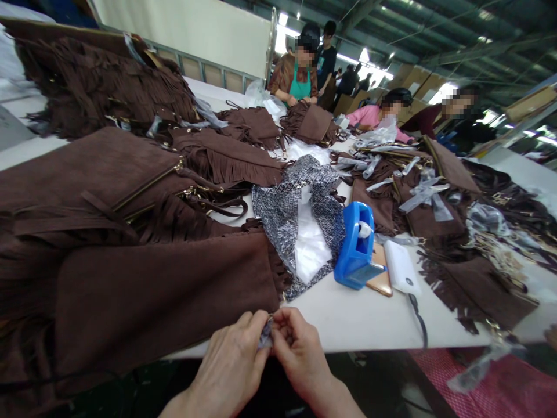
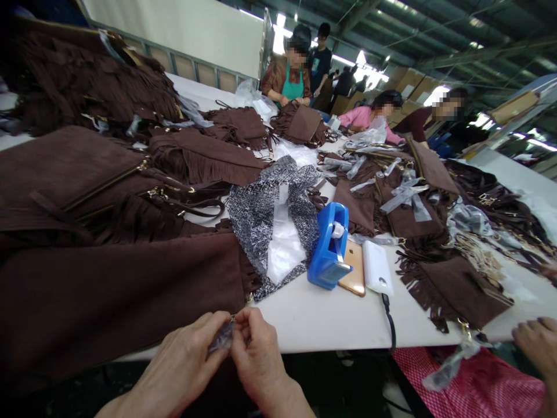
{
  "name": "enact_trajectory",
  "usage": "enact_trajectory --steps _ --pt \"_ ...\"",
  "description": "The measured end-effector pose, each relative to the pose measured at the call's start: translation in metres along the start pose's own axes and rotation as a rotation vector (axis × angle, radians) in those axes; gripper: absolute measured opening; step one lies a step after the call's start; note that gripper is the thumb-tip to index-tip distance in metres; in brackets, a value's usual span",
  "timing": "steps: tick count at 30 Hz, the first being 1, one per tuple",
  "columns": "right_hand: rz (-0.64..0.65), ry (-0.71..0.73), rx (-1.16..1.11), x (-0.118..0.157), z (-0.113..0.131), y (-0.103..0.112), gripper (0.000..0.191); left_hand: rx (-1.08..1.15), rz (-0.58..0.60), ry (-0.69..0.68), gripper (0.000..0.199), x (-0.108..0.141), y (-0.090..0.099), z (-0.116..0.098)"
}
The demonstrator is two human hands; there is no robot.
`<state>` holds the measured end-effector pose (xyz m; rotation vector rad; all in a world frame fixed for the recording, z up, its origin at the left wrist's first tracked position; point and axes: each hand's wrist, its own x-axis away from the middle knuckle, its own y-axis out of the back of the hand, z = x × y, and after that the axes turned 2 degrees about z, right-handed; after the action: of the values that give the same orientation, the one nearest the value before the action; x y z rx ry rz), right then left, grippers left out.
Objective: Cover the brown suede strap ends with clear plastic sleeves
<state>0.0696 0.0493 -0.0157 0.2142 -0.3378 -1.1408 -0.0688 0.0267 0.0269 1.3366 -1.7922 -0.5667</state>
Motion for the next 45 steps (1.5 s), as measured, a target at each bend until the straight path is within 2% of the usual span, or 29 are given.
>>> enact_trajectory --steps 4,9,16,22,28,33,37,40,45 --pt "-0.01 -0.013 -0.034 -0.001 0.001 0.0 0.007 0.077 0.014 0.019 0.014 -0.003 0.0 -0.001" --pt "-0.032 -0.015 -0.03 0.0 -0.002 -0.001 0.006 -0.028 0.06 0.028 0.007 -0.011 0.007 -0.005" --pt "-0.076 0.013 0.008 0.001 -0.006 -0.005 0.002 0.043 0.092 0.115 0.013 -0.019 0.008 -0.009" --pt "-0.139 0.08 0.091 0.001 -0.006 -0.006 0.003 0.104 0.053 0.144 0.012 -0.021 0.005 -0.007" --pt "-0.12 -0.006 0.022 -0.002 -0.003 -0.006 0.003 0.135 0.029 0.145 0.011 -0.021 0.001 -0.004" --pt "-0.111 -0.043 -0.042 -0.004 0.001 -0.004 0.005 0.017 -0.036 0.088 0.01 -0.014 -0.007 -0.007" --pt "-0.077 -0.072 -0.149 -0.006 0.003 -0.003 0.007 -0.123 -0.093 0.029 0.017 -0.007 -0.015 -0.011" --pt "-0.089 -0.075 -0.155 -0.006 0.003 -0.003 0.008 -0.099 -0.115 0.109 0.013 -0.007 -0.016 -0.013" --pt "-0.118 -0.048 -0.147 -0.003 -0.001 -0.005 0.008 0.09 -0.116 0.227 0.007 -0.008 -0.016 -0.013"
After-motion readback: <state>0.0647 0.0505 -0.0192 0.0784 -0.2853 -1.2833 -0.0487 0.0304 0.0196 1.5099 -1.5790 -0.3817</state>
